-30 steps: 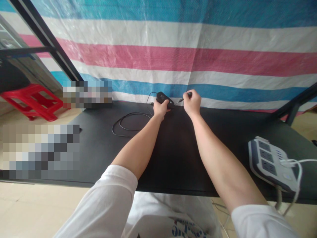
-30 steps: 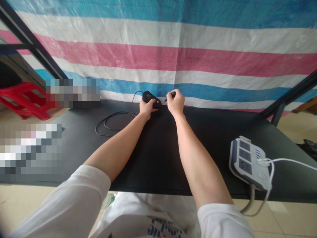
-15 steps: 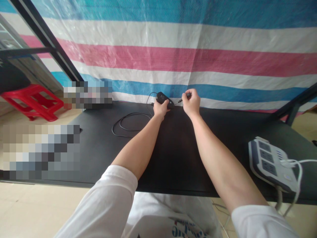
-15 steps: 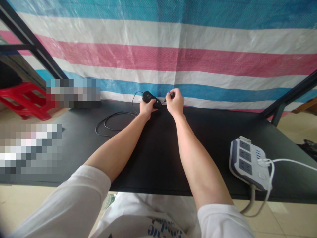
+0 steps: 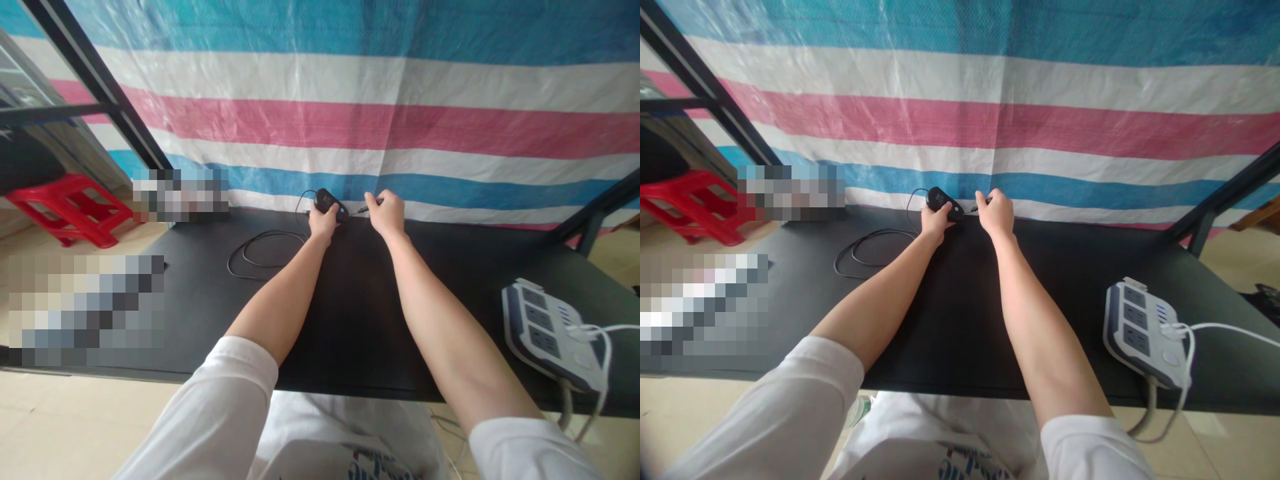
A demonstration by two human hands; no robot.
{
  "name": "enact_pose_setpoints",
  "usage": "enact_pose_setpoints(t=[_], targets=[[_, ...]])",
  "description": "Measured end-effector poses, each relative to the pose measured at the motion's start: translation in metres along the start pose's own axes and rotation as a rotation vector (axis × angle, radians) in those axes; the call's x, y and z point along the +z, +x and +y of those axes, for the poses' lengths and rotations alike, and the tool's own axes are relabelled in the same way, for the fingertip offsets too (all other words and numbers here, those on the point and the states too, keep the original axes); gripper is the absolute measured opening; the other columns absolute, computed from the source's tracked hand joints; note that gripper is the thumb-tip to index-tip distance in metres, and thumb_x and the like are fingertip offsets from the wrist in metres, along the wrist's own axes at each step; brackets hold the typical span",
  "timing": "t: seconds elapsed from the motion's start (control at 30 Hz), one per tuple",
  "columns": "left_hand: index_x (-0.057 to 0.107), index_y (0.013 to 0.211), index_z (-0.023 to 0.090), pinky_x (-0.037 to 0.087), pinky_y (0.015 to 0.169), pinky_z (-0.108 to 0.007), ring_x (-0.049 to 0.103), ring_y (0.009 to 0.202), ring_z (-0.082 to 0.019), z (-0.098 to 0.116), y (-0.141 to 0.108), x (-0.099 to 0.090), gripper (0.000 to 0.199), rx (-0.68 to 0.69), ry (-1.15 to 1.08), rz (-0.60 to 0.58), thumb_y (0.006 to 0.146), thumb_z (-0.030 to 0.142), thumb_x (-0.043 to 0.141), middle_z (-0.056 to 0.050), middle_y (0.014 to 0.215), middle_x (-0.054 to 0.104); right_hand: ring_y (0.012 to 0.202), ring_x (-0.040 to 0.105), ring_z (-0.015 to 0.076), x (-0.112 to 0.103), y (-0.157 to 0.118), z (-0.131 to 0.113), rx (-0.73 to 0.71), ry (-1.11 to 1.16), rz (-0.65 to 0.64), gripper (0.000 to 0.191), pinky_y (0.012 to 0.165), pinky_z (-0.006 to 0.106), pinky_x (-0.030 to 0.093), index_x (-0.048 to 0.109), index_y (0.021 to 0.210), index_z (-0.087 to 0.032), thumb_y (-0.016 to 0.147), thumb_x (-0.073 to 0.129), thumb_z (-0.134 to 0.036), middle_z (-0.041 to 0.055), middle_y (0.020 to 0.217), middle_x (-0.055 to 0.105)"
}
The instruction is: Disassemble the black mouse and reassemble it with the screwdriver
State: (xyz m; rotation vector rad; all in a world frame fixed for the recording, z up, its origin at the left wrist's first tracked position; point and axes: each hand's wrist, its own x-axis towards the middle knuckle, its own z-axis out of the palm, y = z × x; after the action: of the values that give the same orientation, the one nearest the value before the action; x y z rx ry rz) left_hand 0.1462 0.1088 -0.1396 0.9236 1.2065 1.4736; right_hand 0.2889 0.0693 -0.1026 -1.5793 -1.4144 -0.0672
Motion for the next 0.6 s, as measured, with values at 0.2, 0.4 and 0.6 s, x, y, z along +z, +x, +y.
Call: enact_pose_setpoints(t=[0.2,0.4,0.6], targets=[[0.063,0.110,0.020,0.063,0.071,-0.034,0.072,0.093,-0.023,-0.003,0.002,-0.001,0.035,0.011,0.002,0.006,0.076,0.023,0.073,-0.008,0.110,0.071,0.085,0.062,0.0286,-0.003,-0.004,-0.005,0.130,0.044,-0.092,0.014,0.082,0.040,0.048,0.048,0.076,-0.025,0.087,0.044,-0.032,0.0063,0.073,0.062],[0.062,0.110,0.021,0.063,0.072,-0.034,0.072,0.095,-0.023,0.000,-0.001,-0.001,0.036,-0.011,-0.035,0.011,0.075,0.020,0.072,-0.007,0.109,0.071,0.086,0.062,0.0289,-0.004,-0.005,-0.012,0.074,0.006,-0.131,0.009,0.083,0.041,0.048,0.051,0.091,-0.023,0.085,0.045,-0.024,0.0061,0.078,0.062],[0.062,0.110,0.021,0.063,0.071,-0.034,0.072,0.095,-0.023,0.000,0.000,-0.001,0.038,0.004,-0.028,0.022,0.074,0.020,0.073,-0.007,0.110,0.070,0.089,0.066,0.0306,-0.004,-0.006,-0.015,0.015,-0.085,-0.157,0.013,0.084,0.042,0.049,0.055,0.089,-0.021,0.091,0.043,-0.026,0.0117,0.084,0.068]])
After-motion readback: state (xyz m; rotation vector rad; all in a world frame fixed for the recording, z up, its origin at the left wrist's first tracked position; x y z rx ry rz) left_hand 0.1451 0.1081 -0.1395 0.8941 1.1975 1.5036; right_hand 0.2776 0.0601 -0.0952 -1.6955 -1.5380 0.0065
